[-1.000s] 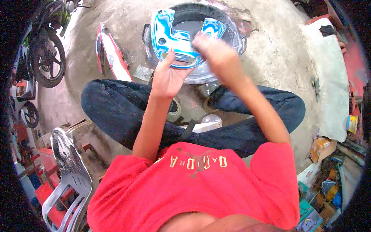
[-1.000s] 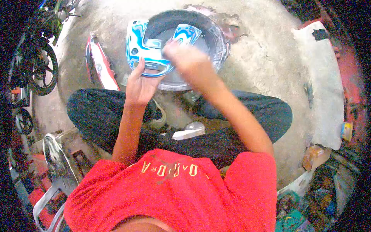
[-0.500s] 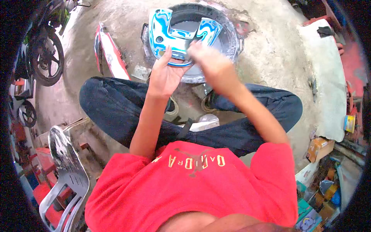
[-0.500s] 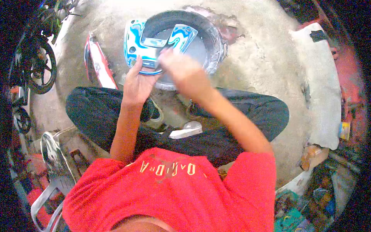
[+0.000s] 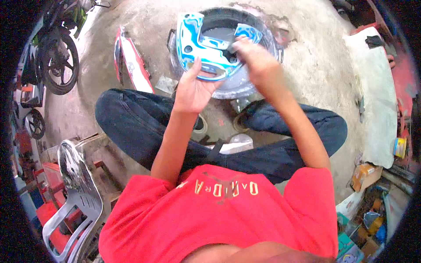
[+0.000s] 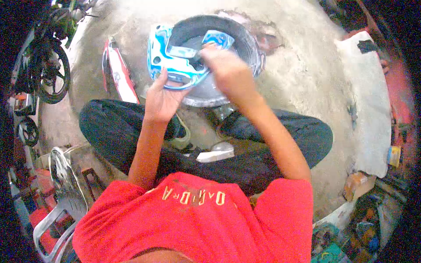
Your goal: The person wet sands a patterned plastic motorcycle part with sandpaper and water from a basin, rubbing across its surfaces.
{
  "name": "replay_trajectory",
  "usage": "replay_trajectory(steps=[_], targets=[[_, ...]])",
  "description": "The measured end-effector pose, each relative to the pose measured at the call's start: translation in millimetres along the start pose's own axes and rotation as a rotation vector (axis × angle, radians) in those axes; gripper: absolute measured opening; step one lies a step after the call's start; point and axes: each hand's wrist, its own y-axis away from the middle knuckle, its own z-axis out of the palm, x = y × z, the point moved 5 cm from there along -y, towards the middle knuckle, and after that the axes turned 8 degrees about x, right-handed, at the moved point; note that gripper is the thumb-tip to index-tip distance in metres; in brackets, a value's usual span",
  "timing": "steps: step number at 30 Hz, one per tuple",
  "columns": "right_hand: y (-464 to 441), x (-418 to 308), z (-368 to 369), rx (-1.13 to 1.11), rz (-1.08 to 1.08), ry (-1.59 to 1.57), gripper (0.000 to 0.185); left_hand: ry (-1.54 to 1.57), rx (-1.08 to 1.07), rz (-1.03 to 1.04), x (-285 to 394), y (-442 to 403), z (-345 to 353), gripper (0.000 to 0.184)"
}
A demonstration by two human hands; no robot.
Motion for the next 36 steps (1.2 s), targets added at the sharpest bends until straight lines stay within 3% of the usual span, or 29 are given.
replay_trajectory(steps=[1, 3, 7, 13, 17, 19, 22, 23, 26, 29, 31, 33, 36], targets=[[-3.8, 23.2, -2.4, 0.043, 0.1, 0.03, 0.034, -0.004, 0.015, -0.001, -0.2, -1.5, 1.0, 0.044], [3.8, 28.2, -4.0, -0.006, 0.095, 0.09, 0.035, -0.001, 0.018, -0.002, -0.1, -0.1, 5.0, 0.045], [22.9, -59.4, 4.9, -0.096, -0.248, -0.065, 0.046, 0.032, -0.073, -0.033, -0.1, -5.7, -2.2, 0.044], [2.8, 36.9, -2.1, -0.016, 0.154, 0.16, 0.042, 0.02, 0.002, 0.0, -1.4, -1.1, 5.5, 0.044], [31.7, -60.0, 11.1, -0.084, -0.272, -0.065, 0.044, -0.09, 0.149, -0.014, -2.9, -9.4, -21.2, 0.046], [23.7, -49.0, 9.0, -0.09, -0.252, -0.119, 0.043, -0.029, 0.068, -0.006, -0.8, -7.2, -11.3, 0.044], [2.2, 18.6, -3.6, 0.012, 0.115, -0.011, 0.035, 0.055, 0.035, -0.019, -4.3, -4.0, -3.8, 0.043], [3.1, 33.0, -4.7, 0.068, 0.145, 0.142, 0.034, 0.051, 0.024, -0.016, -5.2, -2.1, -2.4, 0.043], [14.0, -18.4, 4.3, -0.038, -0.05, -0.018, 0.041, 0.051, -0.001, -0.01, -2.0, -2.4, 2.7, 0.044], [22.6, -53.6, 9.2, -0.048, -0.263, -0.105, 0.04, 0.193, -0.12, -0.11, -6.3, -15.3, -35.7, 0.044], [3.8, -7.6, -1.3, -0.075, -0.072, 0.049, 0.038, 0.053, -0.056, -0.022, -0.8, 0.5, -1.4, 0.044], [-4.7, 38.3, -10.4, 0.086, 0.144, 0.162, 0.04, 0.055, -0.025, -0.009, -0.3, 2.9, 3.2, 0.044], [9.9, -5.1, -3.0, -0.024, -0.031, 0.058, 0.043, 0.081, -0.073, -0.025, 2.8, -0.7, 5.6, 0.044]])
